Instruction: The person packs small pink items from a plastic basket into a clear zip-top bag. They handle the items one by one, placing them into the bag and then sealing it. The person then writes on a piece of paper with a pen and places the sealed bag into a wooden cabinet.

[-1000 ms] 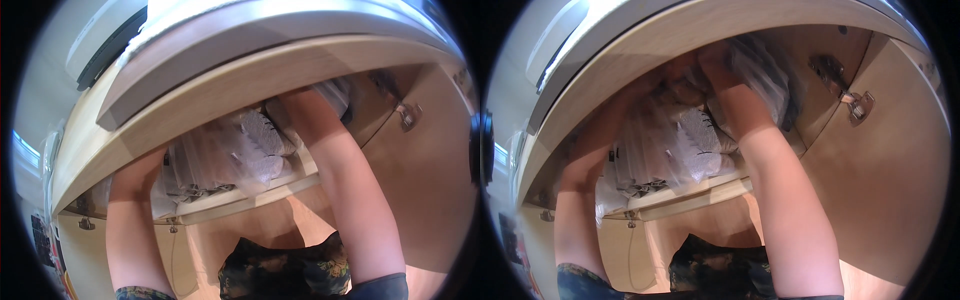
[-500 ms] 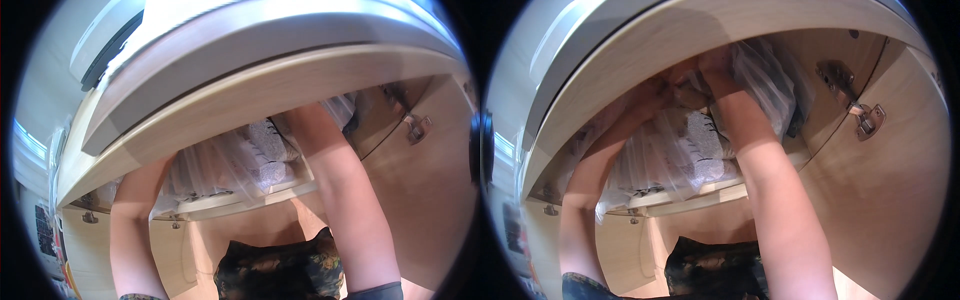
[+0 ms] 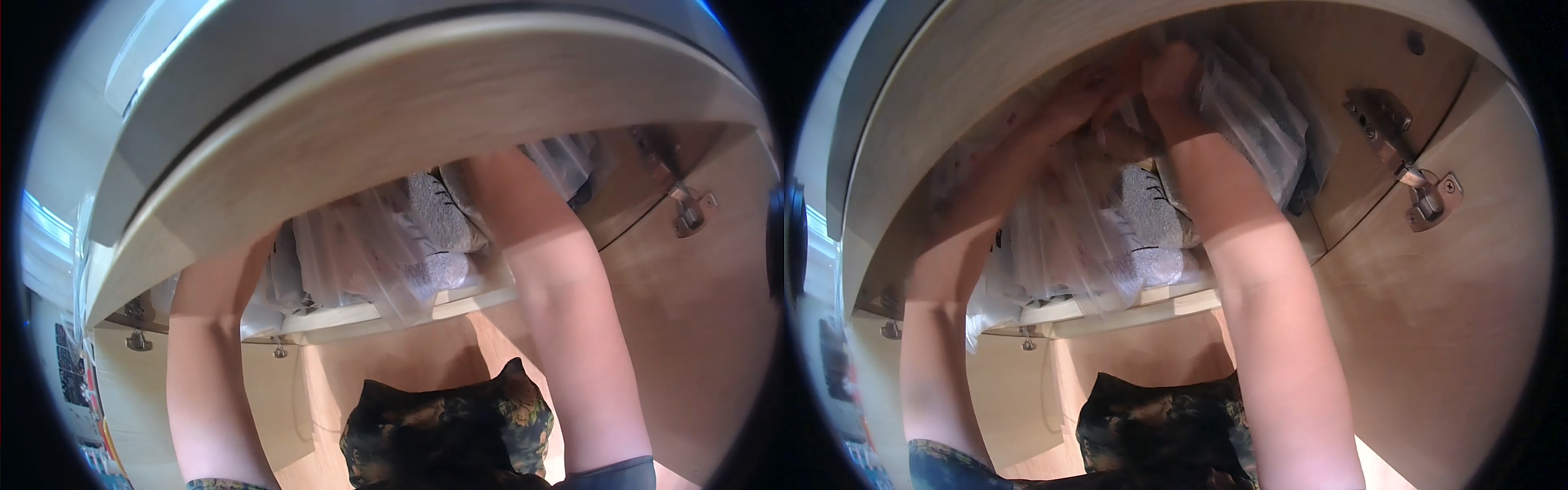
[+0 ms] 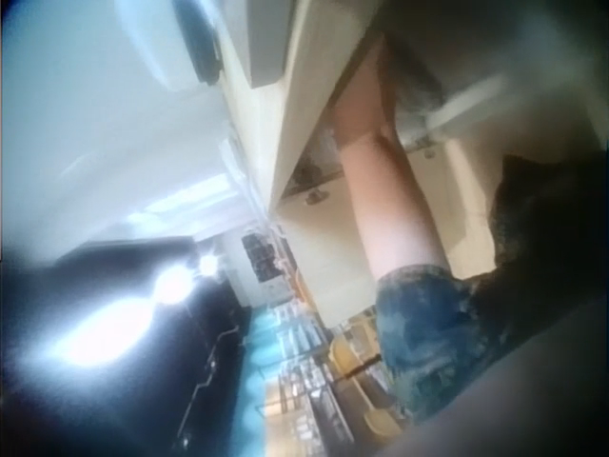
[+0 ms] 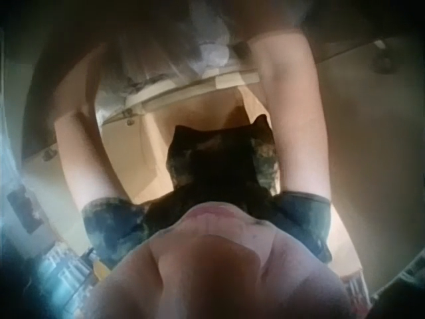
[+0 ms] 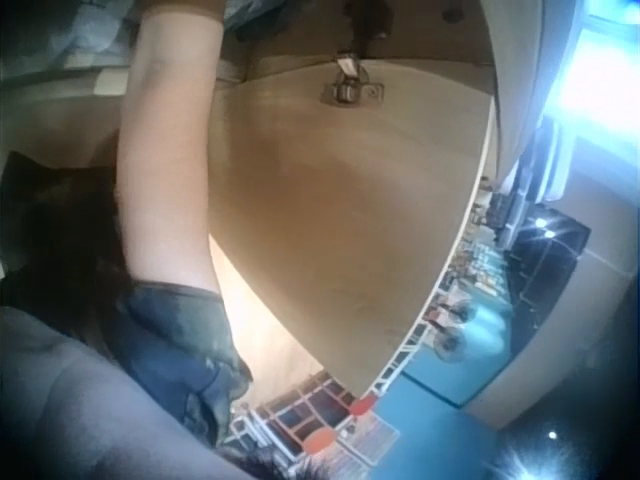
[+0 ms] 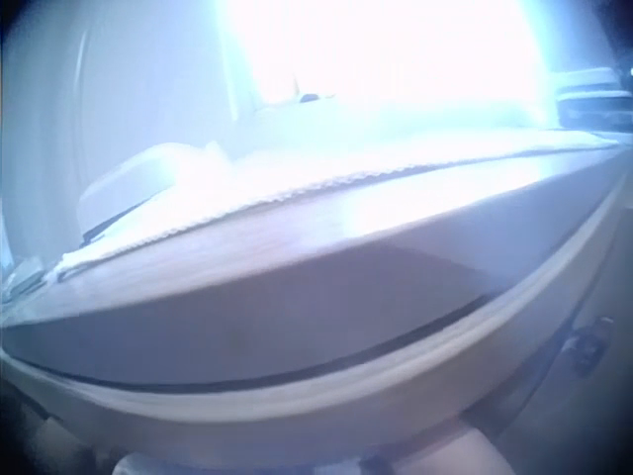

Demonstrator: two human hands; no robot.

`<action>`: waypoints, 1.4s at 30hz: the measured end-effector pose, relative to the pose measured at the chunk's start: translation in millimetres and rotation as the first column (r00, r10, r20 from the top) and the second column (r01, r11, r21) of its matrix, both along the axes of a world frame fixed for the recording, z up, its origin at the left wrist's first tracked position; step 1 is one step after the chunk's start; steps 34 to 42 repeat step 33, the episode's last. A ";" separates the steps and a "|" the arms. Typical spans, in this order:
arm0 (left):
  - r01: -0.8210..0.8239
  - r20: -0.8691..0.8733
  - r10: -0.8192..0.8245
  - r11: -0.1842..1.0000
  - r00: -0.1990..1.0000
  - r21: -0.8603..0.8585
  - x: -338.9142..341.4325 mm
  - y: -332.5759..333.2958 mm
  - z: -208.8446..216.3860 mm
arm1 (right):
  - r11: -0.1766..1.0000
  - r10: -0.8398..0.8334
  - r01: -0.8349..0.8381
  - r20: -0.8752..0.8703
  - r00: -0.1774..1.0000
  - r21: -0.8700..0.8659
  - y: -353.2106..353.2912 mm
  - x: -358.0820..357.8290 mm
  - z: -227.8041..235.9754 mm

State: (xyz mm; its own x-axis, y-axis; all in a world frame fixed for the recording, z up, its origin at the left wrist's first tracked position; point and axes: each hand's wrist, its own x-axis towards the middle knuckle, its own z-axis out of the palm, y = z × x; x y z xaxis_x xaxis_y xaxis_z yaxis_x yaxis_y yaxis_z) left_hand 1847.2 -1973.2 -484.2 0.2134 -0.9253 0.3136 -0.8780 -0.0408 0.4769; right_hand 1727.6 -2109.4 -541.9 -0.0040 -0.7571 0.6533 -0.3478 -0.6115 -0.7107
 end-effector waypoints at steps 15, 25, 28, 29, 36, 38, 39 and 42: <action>-0.258 0.147 0.234 0.949 0.961 0.180 -40.2 -20.5 1.8 | 0.966 0.254 -0.258 0.121 0.959 0.016 -22.2 -14.9 -14.5; -0.369 0.242 0.324 0.913 0.915 0.174 38.4 -18.8 8.5 | 0.955 0.291 -0.296 0.203 0.935 -0.006 -7.7 -2.2 -14.7; -0.175 0.062 0.165 0.955 0.984 0.240 50.0 2.2 34.8 | 0.979 0.198 -0.190 0.108 0.974 -0.079 -32.5 -4.4 -25.6; -0.136 0.188 0.084 0.950 0.979 0.282 41.2 -7.3 37.0 | 0.985 0.169 -0.163 0.108 0.980 -0.060 -47.0 -13.9 -30.4; -0.323 0.736 -0.007 0.896 0.676 0.306 59.3 12.4 34.7 | 0.976 0.210 -0.215 0.122 0.970 0.033 -28.1 -8.5 -29.1; -0.323 0.736 -0.007 0.896 0.676 0.306 59.3 12.4 34.7 | 0.976 0.210 -0.215 0.122 0.970 0.033 -28.1 -8.5 -29.1; -0.323 0.736 -0.007 0.896 0.676 0.306 59.3 12.4 34.7 | 0.976 0.210 -0.215 0.122 0.970 0.033 -28.1 -8.5 -29.1; -0.323 0.736 -0.007 0.896 0.676 0.306 59.3 12.4 34.7 | 0.976 0.210 -0.215 0.122 0.970 0.033 -28.1 -8.5 -29.1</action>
